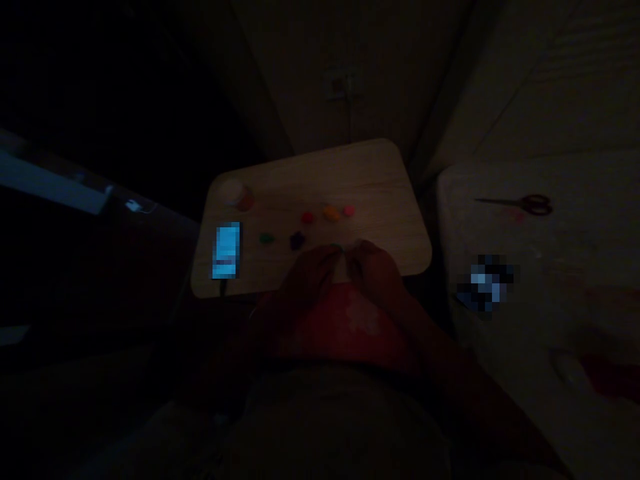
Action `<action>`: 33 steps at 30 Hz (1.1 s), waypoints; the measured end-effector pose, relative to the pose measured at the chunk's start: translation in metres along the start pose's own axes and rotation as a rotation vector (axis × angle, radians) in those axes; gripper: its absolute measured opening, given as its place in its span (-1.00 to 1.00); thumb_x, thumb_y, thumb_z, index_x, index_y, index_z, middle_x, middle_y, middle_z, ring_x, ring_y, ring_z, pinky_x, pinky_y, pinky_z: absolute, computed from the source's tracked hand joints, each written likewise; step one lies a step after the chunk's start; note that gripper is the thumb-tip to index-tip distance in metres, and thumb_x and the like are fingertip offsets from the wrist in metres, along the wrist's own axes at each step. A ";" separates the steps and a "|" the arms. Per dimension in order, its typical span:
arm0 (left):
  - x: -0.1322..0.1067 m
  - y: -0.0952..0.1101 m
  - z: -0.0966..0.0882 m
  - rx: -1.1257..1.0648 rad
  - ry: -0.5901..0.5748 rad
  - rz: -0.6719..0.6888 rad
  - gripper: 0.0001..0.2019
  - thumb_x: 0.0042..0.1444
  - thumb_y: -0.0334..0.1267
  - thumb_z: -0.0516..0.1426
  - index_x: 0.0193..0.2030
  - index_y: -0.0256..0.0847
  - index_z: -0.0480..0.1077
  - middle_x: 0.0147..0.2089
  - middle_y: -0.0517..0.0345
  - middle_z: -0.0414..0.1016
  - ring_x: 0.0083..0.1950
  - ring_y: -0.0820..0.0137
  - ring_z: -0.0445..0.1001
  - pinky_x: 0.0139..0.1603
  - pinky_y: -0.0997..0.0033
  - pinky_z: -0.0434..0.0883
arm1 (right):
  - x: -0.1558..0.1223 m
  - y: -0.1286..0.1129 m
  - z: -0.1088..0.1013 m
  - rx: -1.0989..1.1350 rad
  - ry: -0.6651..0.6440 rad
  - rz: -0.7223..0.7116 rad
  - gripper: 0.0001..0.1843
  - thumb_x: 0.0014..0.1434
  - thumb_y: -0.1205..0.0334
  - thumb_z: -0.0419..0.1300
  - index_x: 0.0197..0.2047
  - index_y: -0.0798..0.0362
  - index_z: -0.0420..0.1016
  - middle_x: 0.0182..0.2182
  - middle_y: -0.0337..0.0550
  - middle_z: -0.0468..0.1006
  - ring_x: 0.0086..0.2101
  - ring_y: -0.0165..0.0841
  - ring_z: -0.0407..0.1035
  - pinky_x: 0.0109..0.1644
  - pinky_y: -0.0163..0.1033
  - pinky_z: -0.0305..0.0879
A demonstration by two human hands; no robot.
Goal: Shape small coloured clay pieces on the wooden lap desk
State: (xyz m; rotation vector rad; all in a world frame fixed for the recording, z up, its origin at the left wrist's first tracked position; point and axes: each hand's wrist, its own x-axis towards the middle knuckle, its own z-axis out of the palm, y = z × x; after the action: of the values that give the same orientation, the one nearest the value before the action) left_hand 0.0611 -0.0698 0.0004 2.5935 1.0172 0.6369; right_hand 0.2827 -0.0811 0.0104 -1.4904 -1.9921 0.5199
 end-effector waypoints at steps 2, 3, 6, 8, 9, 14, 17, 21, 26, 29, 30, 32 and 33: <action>0.000 0.000 -0.001 0.007 0.000 -0.001 -0.54 0.45 -0.35 0.03 0.43 -0.21 0.36 0.41 -0.19 0.48 0.44 0.08 0.45 0.43 -0.13 0.47 | -0.001 0.004 -0.003 0.034 0.039 0.004 -0.79 0.25 0.33 0.19 -0.24 0.02 0.69 -0.25 0.02 0.68 -0.27 -0.17 0.55 -0.11 -0.07 0.48; 0.001 0.000 -0.002 0.011 0.000 -0.003 -0.54 0.45 -0.35 0.03 0.43 -0.20 0.35 0.42 -0.18 0.47 0.44 0.09 0.45 0.43 -0.11 0.47 | -0.001 0.007 -0.005 0.051 0.075 0.018 -0.81 0.24 0.31 0.20 -0.23 0.01 0.68 -0.25 0.00 0.69 -0.24 -0.15 0.56 -0.10 -0.06 0.49; 0.002 0.001 -0.003 0.014 -0.008 0.010 -0.55 0.46 -0.36 0.02 0.43 -0.22 0.36 0.44 -0.17 0.46 0.45 0.10 0.44 0.44 -0.08 0.45 | -0.003 0.015 -0.010 0.069 0.182 0.088 -0.84 0.24 0.25 0.23 -0.24 0.00 0.67 -0.29 -0.02 0.69 -0.26 -0.14 0.56 -0.13 -0.04 0.49; 0.002 0.002 -0.004 0.012 -0.016 0.017 -0.56 0.46 -0.36 0.02 0.42 -0.24 0.36 0.44 -0.17 0.47 0.45 0.10 0.43 0.44 -0.08 0.45 | -0.004 0.017 -0.012 0.079 0.204 0.109 -0.85 0.24 0.23 0.23 -0.25 0.01 0.66 -0.29 -0.01 0.69 -0.28 -0.15 0.56 -0.15 -0.04 0.48; 0.003 0.003 -0.005 0.010 -0.022 0.018 -0.56 0.46 -0.37 0.02 0.42 -0.25 0.36 0.45 -0.16 0.46 0.45 0.10 0.43 0.45 -0.08 0.44 | -0.004 0.017 -0.012 0.084 0.208 0.110 -0.84 0.24 0.23 0.22 -0.25 0.01 0.66 -0.29 -0.01 0.69 -0.28 -0.15 0.55 -0.14 -0.04 0.47; 0.004 0.004 -0.008 0.003 -0.053 0.010 -0.53 0.45 -0.37 0.01 0.45 -0.23 0.33 0.46 -0.16 0.46 0.47 0.08 0.42 0.48 -0.13 0.41 | -0.003 0.015 -0.012 0.073 0.224 0.124 -0.81 0.27 0.18 0.22 -0.21 0.01 0.68 -0.29 -0.01 0.69 -0.29 -0.15 0.54 -0.16 -0.05 0.45; 0.005 0.002 -0.009 -0.012 -0.057 0.020 -0.54 0.45 -0.36 0.02 0.44 -0.25 0.34 0.44 -0.18 0.47 0.48 0.09 0.41 0.49 -0.13 0.41 | -0.001 0.013 -0.013 0.065 0.219 0.117 -0.82 0.27 0.20 0.22 -0.22 0.02 0.67 -0.28 0.00 0.69 -0.29 -0.15 0.54 -0.14 -0.05 0.46; 0.001 0.000 -0.007 -0.037 -0.032 0.013 -0.52 0.45 -0.37 0.03 0.46 -0.23 0.31 0.45 -0.19 0.44 0.50 0.10 0.38 0.51 -0.13 0.41 | -0.003 0.008 -0.011 0.058 0.158 0.080 -0.80 0.28 0.28 0.18 -0.18 0.03 0.66 -0.21 0.04 0.70 -0.19 -0.12 0.58 -0.06 -0.03 0.47; -0.002 0.002 -0.006 -0.028 -0.025 -0.015 -0.54 0.46 -0.36 0.03 0.46 -0.19 0.32 0.46 -0.16 0.42 0.48 0.11 0.40 0.51 -0.11 0.41 | -0.009 0.001 -0.003 -0.035 0.153 0.091 -0.79 0.29 0.28 0.18 -0.15 0.07 0.66 -0.17 0.07 0.69 -0.19 -0.14 0.56 -0.08 -0.08 0.46; -0.002 0.003 -0.007 -0.020 -0.017 -0.007 -0.55 0.47 -0.36 0.02 0.45 -0.21 0.32 0.45 -0.17 0.43 0.48 0.11 0.41 0.51 -0.12 0.42 | -0.013 -0.007 0.002 -0.118 0.140 0.111 -0.78 0.34 0.24 0.17 -0.22 0.08 0.66 -0.24 0.05 0.63 -0.29 -0.20 0.50 -0.19 -0.14 0.40; -0.001 0.003 -0.007 -0.019 -0.014 -0.005 -0.56 0.48 -0.35 0.02 0.44 -0.22 0.33 0.44 -0.18 0.44 0.48 0.10 0.41 0.50 -0.12 0.42 | -0.014 -0.011 0.003 -0.134 0.128 0.114 -0.77 0.35 0.23 0.17 -0.23 0.08 0.65 -0.26 0.04 0.62 -0.32 -0.22 0.47 -0.22 -0.16 0.37; -0.001 0.002 -0.007 -0.021 -0.013 -0.003 -0.56 0.48 -0.33 0.02 0.44 -0.23 0.33 0.43 -0.18 0.45 0.48 0.10 0.41 0.49 -0.13 0.43 | -0.017 -0.017 0.005 -0.154 0.110 0.114 -0.76 0.37 0.22 0.17 -0.23 0.08 0.66 -0.26 0.03 0.59 -0.34 -0.25 0.44 -0.27 -0.19 0.32; -0.001 0.001 -0.006 -0.022 -0.015 -0.004 -0.56 0.48 -0.33 0.01 0.44 -0.22 0.33 0.43 -0.17 0.46 0.48 0.09 0.41 0.49 -0.14 0.43 | -0.018 -0.020 0.006 -0.162 0.106 0.114 -0.75 0.38 0.22 0.16 -0.23 0.08 0.66 -0.26 0.03 0.59 -0.34 -0.26 0.43 -0.28 -0.19 0.29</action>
State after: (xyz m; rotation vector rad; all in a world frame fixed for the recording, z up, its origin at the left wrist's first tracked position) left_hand 0.0580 -0.0709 0.0062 2.5730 1.0052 0.6238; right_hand 0.2676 -0.1041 0.0145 -1.7011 -1.9127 0.3246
